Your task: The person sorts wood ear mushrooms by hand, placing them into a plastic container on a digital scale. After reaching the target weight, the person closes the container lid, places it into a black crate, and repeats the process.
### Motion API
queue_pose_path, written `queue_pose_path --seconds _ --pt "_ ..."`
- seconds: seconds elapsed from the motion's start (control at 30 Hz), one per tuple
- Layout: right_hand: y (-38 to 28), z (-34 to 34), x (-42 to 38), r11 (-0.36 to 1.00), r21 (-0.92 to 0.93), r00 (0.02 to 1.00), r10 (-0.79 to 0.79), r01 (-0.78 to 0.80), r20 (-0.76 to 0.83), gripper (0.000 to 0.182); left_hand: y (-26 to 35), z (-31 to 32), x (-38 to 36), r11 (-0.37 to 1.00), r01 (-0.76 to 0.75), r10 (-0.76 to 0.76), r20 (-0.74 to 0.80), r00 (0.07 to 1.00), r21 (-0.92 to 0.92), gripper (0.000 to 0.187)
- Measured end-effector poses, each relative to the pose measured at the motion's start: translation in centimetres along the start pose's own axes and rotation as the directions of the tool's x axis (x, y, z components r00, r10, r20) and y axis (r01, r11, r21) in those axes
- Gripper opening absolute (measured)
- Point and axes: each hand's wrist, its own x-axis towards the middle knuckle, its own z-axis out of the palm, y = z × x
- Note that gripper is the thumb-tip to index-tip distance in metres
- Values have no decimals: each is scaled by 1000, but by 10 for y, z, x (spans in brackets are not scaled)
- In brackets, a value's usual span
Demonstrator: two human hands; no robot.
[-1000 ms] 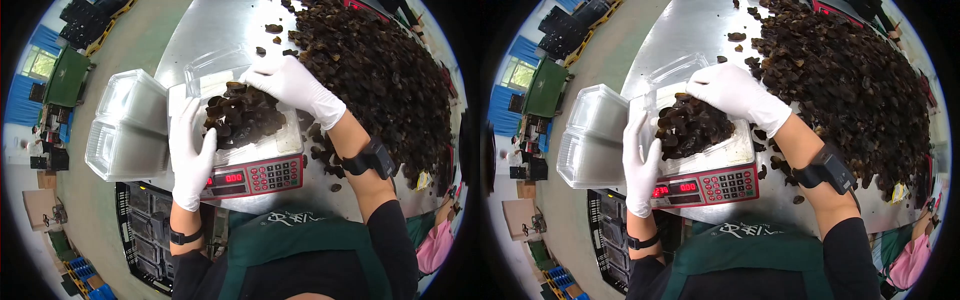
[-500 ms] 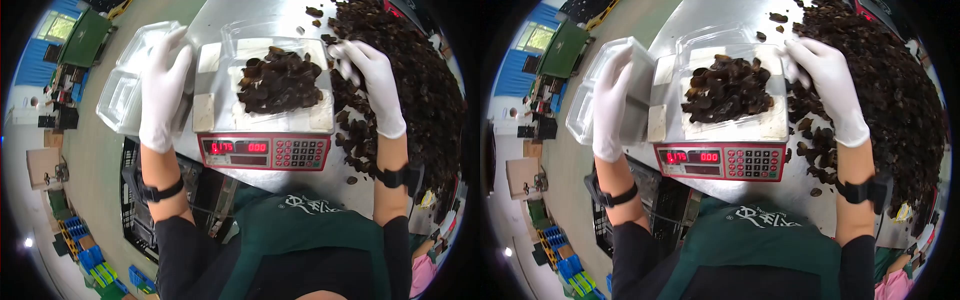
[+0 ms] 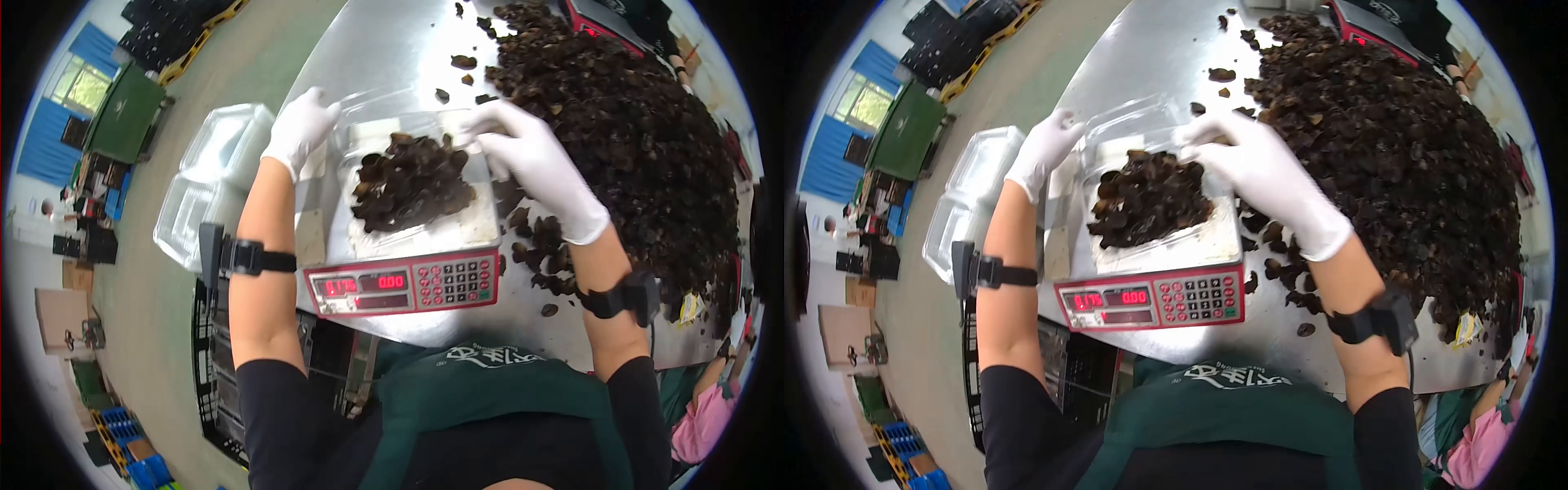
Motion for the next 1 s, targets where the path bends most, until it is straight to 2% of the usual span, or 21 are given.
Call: queue_pose_path --seconds 0.07,0.17,0.23,0.27,0.33,0.37,0.4,0.47,0.5,0.53,0.6,0.63,0.67,0.73,0.77,0.8,0.87,0.9,0.93,1.0 --pt "-2 9 12 982 -113 976 166 -151 142 33 -1 3 -3 1000 -12 12 -23 1000 -16 57" --pt "4 13 17 976 -163 980 162 -141 119 25 -4 3 -9 995 -17 13 -38 999 -101 55" --pt "-1 3 14 986 -6 969 163 -165 183 28 -6 3 -15 987 -6 -7 -85 996 -159 52" --pt "1 0 14 986 -5 970 168 -169 175 28 -9 5 -15 987 -14 1 -80 997 -159 52" --pt "3 -6 14 985 97 963 118 -145 243 28 -16 9 -12 971 -45 21 -104 994 -233 51" --pt "13 -7 18 976 189 956 48 -106 288 34 -21 13 -11 967 -85 52 -141 989 -239 49" --pt "17 -7 18 977 187 958 44 -100 282 34 -18 12 -13 967 -93 59 -145 988 -239 49" --pt "20 -7 17 915 388 950 -18 -110 312 37 -9 13 -20 954 -164 113 -207 972 -249 46" --pt "21 -8 17 902 421 944 -49 -99 327 42 3 11 -29 930 -200 124 -250 960 -307 37" --pt "19 -9 16 904 418 944 -56 -91 326 42 22 3 -42 930 -205 126 -259 958 -306 37" --pt "15 -7 15 883 436 938 11 -172 347 55 68 -18 -77 820 -405 294 -310 904 -404 25" --pt "15 -4 15 877 468 943 -59 -108 328 46 86 -21 -95 803 -463 360 -314 878 -375 22" --pt "12 1 15 878 467 942 -64 -105 331 46 100 -22 -109 781 -519 423 -318 849 -347 21" --pt "1 12 14 852 510 959 -35 -118 281 45 119 -20 -121 706 -679 596 -349 723 -200 24" --pt "-7 12 13 888 452 945 -69 -89 320 43 123 -13 -121 708 -689 575 -442 689 -152 23" --pt "-18 12 12 887 453 943 -70 -91 325 43 122 -12 -120 713 -685 571 -442 692 -151 23" --pt "-35 14 11 946 285 934 47 -155 353 40 118 -15 -115 713 -677 543 -467 697 -181 23" --pt "-28 17 14 971 230 945 -15 -64 326 43 113 -19 -113 679 -701 533 -509 676 -219 23" --pt "-26 13 17 970 236 945 -20 -61 327 43 115 -31 -118 727 -611 426 -492 759 -312 19" --pt "-22 3 20 966 228 977 73 -119 203 48 96 -36 -110 702 -593 335 -551 764 -395 18"
